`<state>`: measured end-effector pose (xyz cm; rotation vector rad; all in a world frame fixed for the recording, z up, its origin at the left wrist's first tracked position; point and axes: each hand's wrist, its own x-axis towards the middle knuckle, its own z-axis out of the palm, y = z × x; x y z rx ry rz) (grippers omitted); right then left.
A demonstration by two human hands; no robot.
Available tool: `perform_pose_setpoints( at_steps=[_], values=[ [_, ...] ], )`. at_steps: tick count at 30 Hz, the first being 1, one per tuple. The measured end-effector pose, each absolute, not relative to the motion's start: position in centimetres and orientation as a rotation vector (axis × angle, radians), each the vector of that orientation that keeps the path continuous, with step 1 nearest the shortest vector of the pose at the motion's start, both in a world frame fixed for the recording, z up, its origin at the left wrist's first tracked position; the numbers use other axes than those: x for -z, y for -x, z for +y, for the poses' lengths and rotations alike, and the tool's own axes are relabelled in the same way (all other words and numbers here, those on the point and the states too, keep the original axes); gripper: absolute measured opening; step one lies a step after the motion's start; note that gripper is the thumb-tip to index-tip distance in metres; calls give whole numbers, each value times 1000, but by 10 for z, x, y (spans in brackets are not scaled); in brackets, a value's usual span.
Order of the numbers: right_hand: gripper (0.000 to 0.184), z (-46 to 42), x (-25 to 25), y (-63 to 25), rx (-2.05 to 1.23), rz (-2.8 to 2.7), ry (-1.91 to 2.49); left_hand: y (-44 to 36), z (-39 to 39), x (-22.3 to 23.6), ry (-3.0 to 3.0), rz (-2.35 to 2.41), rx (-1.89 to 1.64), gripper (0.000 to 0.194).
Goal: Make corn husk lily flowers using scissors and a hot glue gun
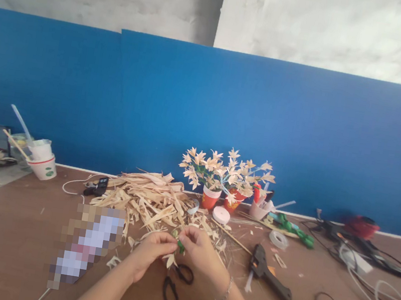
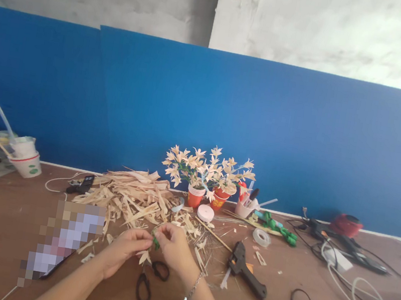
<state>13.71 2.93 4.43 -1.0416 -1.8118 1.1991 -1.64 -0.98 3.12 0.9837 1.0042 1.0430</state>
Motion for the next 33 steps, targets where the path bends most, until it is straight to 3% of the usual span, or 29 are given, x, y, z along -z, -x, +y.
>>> perform_pose_setpoints(
  at_steps=[24, 28, 31, 33],
  values=[
    [10, 35, -45, -148, -1158, -1934, 1139, 5, -8, -27, -1138, 1296, -1198, 12],
    [17, 42, -63, -176, -911, -2212, 1357, 6, -7, -24, -1091, 1298, -1187, 14],
    [23, 49, -82, -217, -440, -2229, 1981, 7, -6, -23, -1064, 1299, -1165, 16],
    [24, 50, -89, -247, -327, -2123, 2230, 7, -6, -22, -1047, 1292, -1154, 17]
  ],
)
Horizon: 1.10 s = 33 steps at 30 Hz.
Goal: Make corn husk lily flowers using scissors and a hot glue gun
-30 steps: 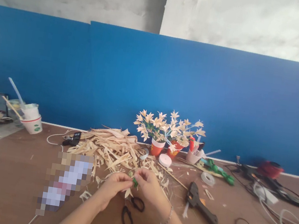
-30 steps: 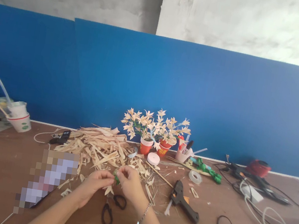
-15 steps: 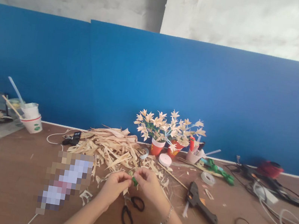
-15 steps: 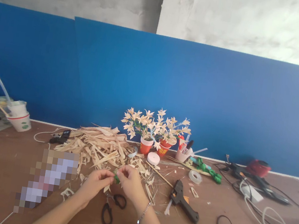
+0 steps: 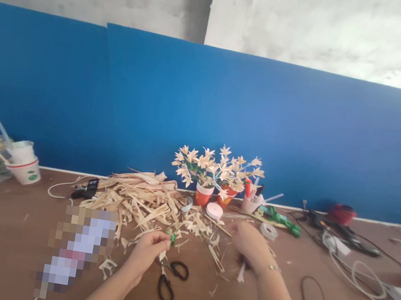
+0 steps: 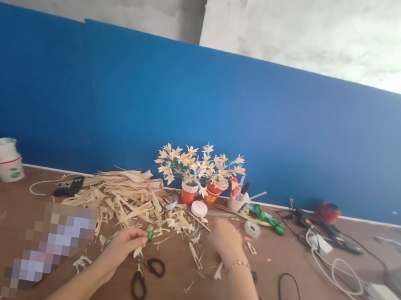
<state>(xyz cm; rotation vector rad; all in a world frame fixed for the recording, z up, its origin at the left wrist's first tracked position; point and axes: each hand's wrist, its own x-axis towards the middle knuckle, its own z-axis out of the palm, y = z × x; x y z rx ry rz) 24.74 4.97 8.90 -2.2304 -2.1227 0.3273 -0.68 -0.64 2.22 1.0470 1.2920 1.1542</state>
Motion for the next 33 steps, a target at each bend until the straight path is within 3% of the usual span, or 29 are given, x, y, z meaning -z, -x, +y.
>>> perform_pose_setpoints(
  at_steps=[5, 13, 20, 24, 29, 33],
  values=[
    [33, 34, -76, -291, -161, -1979, 2535, 6, -9, -24, -1022, 1284, -1151, 19],
    [50, 24, -42, -308, -58, -1928, 2599, 7, -6, -17, -1022, 1283, -1137, 21],
    [54, 28, -20, -328, -90, -1941, 2417, 10, -3, -14, -1047, 1297, -1144, 21],
    [48, 32, -19, -344, -201, -1837, 2214, 11, -2, -13, -1049, 1310, -1142, 23],
    [27, 31, -25, -356, -277, -1677, 2070, 10, -2, -16, -997, 1313, -1146, 26],
    [21, 29, -32, -341, -209, -1648, 1875, 8, -5, -21, -984, 1271, -1158, 22]
  ],
)
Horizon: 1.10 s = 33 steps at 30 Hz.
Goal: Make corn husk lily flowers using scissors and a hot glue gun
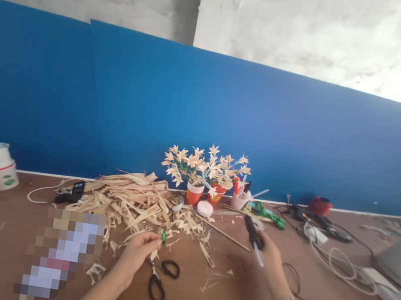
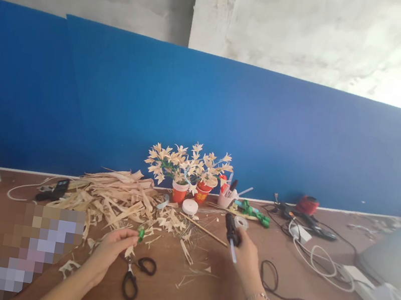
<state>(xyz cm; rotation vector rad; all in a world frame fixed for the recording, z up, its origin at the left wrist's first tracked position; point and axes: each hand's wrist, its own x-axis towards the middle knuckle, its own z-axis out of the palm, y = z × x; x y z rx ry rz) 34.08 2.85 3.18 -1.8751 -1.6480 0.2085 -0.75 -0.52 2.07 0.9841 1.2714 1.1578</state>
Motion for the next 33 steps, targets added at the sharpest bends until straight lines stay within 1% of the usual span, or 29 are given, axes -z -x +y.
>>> perform_pose_setpoints(
  at_steps=[2, 6, 8, 10, 12, 15, 19, 26, 33],
  values=[
    [21, 26, -40, -320, -205, -1717, 1698, 6, -6, -22, -975, 1252, -1162, 20],
    [8, 16, -57, -259, -321, -2101, 1273, 5, -8, -22, -965, 1258, -1158, 19],
    [4, 11, -60, -231, -364, -2226, 1147, 5, -8, -22, -963, 1270, -1173, 21],
    [7, 8, -58, -210, -426, -2334, 1042, 6, -7, -21, -972, 1278, -1181, 22],
    [8, 7, -52, -198, -451, -2368, 1016, 6, -6, -21, -980, 1279, -1183, 22],
    [4, 8, -42, -191, -450, -2342, 1035, 6, -5, -20, -981, 1281, -1188, 23],
    [6, 6, -33, -192, -469, -2304, 1068, 5, -6, -20, -994, 1286, -1170, 22],
    [9, 2, -33, -189, -511, -2316, 1014, 4, -9, -22, -991, 1279, -1153, 19],
    [10, 4, -30, -190, -484, -2308, 1030, 4, -10, -21, -1006, 1267, -1155, 19]
  ],
)
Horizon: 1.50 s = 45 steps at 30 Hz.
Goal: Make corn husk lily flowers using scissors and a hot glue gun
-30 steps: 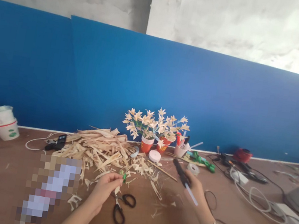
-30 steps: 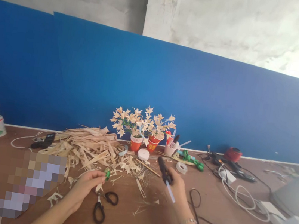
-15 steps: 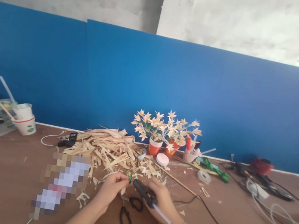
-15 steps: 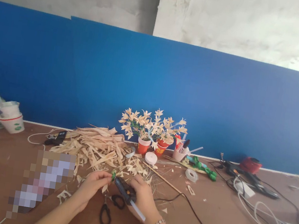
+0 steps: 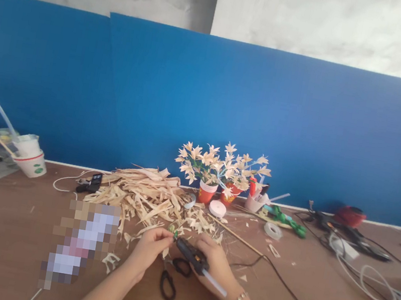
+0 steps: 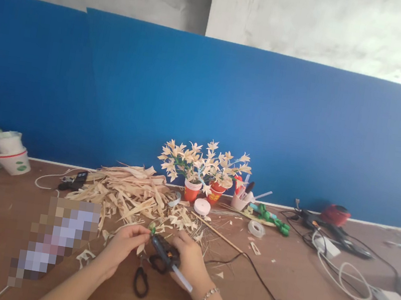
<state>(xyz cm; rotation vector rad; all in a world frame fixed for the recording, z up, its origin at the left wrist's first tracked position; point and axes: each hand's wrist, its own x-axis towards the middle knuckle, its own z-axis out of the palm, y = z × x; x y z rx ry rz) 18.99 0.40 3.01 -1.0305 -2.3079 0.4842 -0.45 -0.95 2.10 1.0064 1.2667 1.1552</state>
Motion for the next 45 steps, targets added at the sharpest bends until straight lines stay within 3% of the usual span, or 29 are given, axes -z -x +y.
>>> perform_pose_setpoints(
  at_steps=[45],
  values=[
    [4, 3, -28, -191, -467, -2288, 1089, 5, -11, -24, -1034, 1256, -1154, 20]
  ],
)
